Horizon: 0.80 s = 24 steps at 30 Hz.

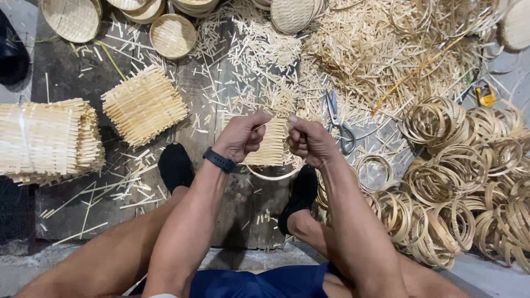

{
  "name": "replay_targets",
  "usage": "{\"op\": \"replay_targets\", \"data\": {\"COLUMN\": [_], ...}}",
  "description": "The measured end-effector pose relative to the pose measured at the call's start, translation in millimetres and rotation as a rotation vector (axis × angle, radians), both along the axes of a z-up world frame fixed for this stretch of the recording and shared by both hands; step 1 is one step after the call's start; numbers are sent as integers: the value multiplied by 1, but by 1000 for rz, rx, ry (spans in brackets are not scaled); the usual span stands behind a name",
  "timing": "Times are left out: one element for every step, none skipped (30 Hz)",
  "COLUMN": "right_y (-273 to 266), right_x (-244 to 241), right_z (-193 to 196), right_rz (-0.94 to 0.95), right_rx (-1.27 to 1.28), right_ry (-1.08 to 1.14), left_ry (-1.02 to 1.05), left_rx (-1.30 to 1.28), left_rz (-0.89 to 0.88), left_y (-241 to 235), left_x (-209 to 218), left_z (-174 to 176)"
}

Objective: The person assembles small round bamboo baskets by placing a circular bamboo ring onto a flat woven bamboo mat, then uses shears to trim the excess mat material around the ring. The finished baskets are stacked nearby.

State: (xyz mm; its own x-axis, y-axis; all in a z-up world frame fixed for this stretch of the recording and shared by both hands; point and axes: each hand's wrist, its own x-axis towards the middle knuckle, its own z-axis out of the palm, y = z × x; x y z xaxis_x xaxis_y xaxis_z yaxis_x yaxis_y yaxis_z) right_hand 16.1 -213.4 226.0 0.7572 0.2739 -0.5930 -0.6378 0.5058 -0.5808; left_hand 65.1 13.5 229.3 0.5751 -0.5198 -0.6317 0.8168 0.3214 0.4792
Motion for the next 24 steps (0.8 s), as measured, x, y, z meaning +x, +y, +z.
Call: {"op": "replay_targets", "data": {"right_y": [2,2,2,1,1,0,-1,-1,-3,-5,-4,-1,1,4,11,16,21,26,31,36,40,43,45,46], "right_x": [-2,-3,-3,-4,-3,-3,-4,-6,-7,-9,-10,-10,-11,-12,-13,-13,-14,-15,-16,-17,-19,-20,-22,-24], "right_z": [-3,-5,-6,-6,-6,-5,-5,-6,-7,-10,-15,-23,-33,-44,-57,-69,-80,-90,-99,-107,-113,-118,-122,-124], "right_rz": [15,31,42,53,53,53,51,98,147,197,191,184,179,125,73,20,46,73,98,78,59,39,26,14], "right_rx": [20,-7,-32,-58,-93,-127,-162,-290,-420,-549,-603,-658,-713,-759,-803,-847,-958,-1069,-1180,-1231,-1284,-1337,-1348,-1358], "right_ry": [-2,-5,-9,-14,-19,-23,-28,-59,-89,-120,-122,-125,-124,-99,-76,-52,-86,-120,-155,-199,-244,-289,-306,-322], "left_ry": [0,0,-2,0,-1,-1,-13,-26,-37,-26,-19,-11,-77,-143,-210,-338,-464,-590,-625,-659,-693,-701,-707,-712], "left_rx": [37,73,111,117,122,127,173,218,262,291,319,347,407,467,529,663,802,942,1014,1086,1155,1144,1131,1118], "left_rz": [6,11,11,-2,-9,-17,-1,14,32,59,82,106,116,126,138,117,97,76,38,-1,-40,-13,14,40], "left_y": [-1,-1,-2,-2,0,3,6,11,16,20,24,29,34,38,43,44,45,48,52,53,53,54,54,55], "left_x": [-2,-3,-2,-1,0,1,2,3,4,3,3,3,1,-1,-4,-8,-13,-17,-21,-24,-27,-29,-33,-36], "left_z": [-1,-3,-3,-2,-2,-1,-1,-3,-7,-12,-20,-31,-44,-59,-75,-92,-108,-122,-134,-145,-153,-159,-163,-165]}}
